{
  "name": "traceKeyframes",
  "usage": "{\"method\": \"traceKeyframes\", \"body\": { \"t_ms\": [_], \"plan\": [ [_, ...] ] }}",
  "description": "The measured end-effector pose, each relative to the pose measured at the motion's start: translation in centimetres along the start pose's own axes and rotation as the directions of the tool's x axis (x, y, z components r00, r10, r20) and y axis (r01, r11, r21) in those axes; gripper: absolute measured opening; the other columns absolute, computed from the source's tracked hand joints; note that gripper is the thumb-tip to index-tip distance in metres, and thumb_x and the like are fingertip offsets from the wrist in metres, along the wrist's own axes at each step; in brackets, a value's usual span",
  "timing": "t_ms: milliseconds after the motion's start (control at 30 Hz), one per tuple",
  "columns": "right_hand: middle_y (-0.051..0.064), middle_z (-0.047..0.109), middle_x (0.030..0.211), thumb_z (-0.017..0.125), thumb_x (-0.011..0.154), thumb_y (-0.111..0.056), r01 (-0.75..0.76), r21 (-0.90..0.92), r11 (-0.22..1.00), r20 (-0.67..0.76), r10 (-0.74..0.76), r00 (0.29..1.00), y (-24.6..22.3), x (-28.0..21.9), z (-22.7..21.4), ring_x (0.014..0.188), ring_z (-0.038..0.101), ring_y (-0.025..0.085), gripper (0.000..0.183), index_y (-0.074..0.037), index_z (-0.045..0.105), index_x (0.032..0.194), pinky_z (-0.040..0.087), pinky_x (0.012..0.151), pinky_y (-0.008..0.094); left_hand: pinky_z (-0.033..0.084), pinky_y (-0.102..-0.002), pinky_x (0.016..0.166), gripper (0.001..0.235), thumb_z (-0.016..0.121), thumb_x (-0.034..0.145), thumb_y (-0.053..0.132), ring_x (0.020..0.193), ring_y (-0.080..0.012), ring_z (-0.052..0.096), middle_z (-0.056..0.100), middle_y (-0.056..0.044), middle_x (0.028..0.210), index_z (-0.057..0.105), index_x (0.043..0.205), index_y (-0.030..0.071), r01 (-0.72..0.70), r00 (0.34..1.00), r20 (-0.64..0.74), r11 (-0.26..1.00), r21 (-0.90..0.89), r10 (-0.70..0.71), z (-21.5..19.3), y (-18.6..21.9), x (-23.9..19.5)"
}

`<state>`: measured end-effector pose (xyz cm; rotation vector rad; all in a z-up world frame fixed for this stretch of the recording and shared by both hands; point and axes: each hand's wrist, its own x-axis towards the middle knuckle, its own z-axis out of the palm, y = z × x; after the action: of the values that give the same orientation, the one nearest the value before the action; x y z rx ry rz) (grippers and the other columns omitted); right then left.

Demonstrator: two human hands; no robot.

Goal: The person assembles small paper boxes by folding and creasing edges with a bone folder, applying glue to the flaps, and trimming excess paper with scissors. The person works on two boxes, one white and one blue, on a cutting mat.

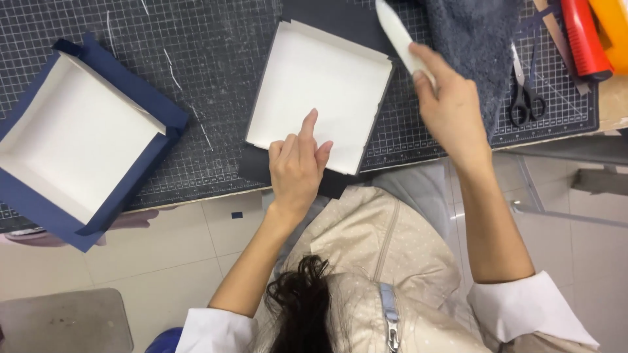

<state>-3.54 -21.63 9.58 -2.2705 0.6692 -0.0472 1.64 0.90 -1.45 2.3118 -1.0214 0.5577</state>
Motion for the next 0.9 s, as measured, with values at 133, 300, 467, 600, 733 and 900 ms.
{"method": "traceKeyframes", "body": {
  "t_ms": [133, 300, 467, 600, 733, 900],
  "plan": [
    [0.000, 0.039, 0.060, 0.041, 0.106, -0.019, -0.231, 0.043, 0.972, 0.069, 0.228, 0.971, -0.2, -0.9, 0.9, 0.050, 0.034, 0.013, 0.033, -0.024, 0.049, 0.138, 0.030, 0.049, 0.033, 0.036, -0.030, 0.065, 0.048, 0.035, 0.113, 0.037, 0.060, -0.0106, 0.042, 0.052, 0.005, 0.067, 0.052, 0.139, 0.000, -0.001, 1.000, 0.004, 1.000, 0.002, 0.001, -0.4, 0.0, 0.1],
    [-0.005, 0.033, 0.060, 0.030, 0.108, -0.024, -0.252, 0.707, 0.661, 0.104, 0.255, 0.961, 0.9, -2.1, 1.2, 0.040, 0.035, 0.004, 0.038, -0.023, 0.037, 0.146, 0.031, 0.026, 0.018, 0.041, -0.027, 0.070, 0.049, 0.042, 0.108, 0.040, 0.061, -0.0132, 0.049, 0.051, 0.003, 0.065, 0.052, 0.141, 0.004, 0.067, 0.997, 0.049, 0.993, -0.101, -0.062, 0.0, 0.0, 0.0],
    [-0.003, 0.035, 0.061, 0.030, 0.109, -0.022, -0.232, 0.878, 0.419, 0.112, 0.290, 0.950, 0.3, -3.1, 3.5, 0.039, 0.037, 0.005, 0.036, -0.020, 0.033, 0.144, 0.032, 0.029, 0.019, 0.041, -0.027, 0.070, 0.049, 0.044, 0.107, 0.040, 0.061, -0.0129, 0.050, 0.051, 0.003, 0.065, 0.053, 0.140, 0.005, 0.087, 0.995, 0.066, 0.989, -0.123, -0.079, -0.1, 0.2, 0.6],
    [0.000, 0.035, 0.061, 0.032, 0.110, -0.023, -0.196, 0.949, 0.247, 0.135, 0.245, 0.960, 0.4, -3.7, 4.9, 0.039, 0.037, 0.008, 0.036, -0.019, 0.034, 0.145, 0.033, 0.029, 0.020, 0.041, -0.028, 0.072, 0.047, 0.044, 0.108, 0.036, 0.064, -0.0147, 0.053, 0.053, 0.001, 0.067, 0.050, 0.143, 0.004, 0.117, 0.984, 0.151, 0.986, -0.121, -0.098, -1.5, 0.8, 1.3],
    [0.000, 0.041, 0.064, 0.033, 0.110, -0.029, -0.126, 0.870, 0.476, -0.027, 0.302, 0.953, 4.3, -2.6, 0.0, 0.042, 0.042, 0.006, 0.038, -0.022, 0.033, 0.147, 0.033, 0.030, 0.017, 0.040, -0.036, 0.079, 0.058, 0.056, 0.102, 0.034, 0.069, -0.0259, 0.061, 0.065, -0.010, 0.071, 0.044, 0.144, -0.005, 0.297, 0.848, 0.499, 0.939, -0.172, -0.177, -6.1, 2.4, 5.8],
    [0.035, 0.065, 0.080, 0.056, 0.107, -0.019, 0.017, -0.187, 0.982, -0.486, -0.108, 0.867, 9.2, 1.8, -5.0, 0.066, 0.059, 0.057, 0.035, -0.012, 0.050, 0.140, 0.041, 0.061, 0.057, 0.041, -0.053, 0.095, 0.063, 0.060, 0.097, 0.039, 0.121, -0.0386, 0.046, 0.048, -0.020, 0.133, 0.041, 0.146, 0.003, 0.077, 0.843, 0.536, 0.979, -0.190, 0.037, -2.9, 4.2, 12.8]
  ]
}}
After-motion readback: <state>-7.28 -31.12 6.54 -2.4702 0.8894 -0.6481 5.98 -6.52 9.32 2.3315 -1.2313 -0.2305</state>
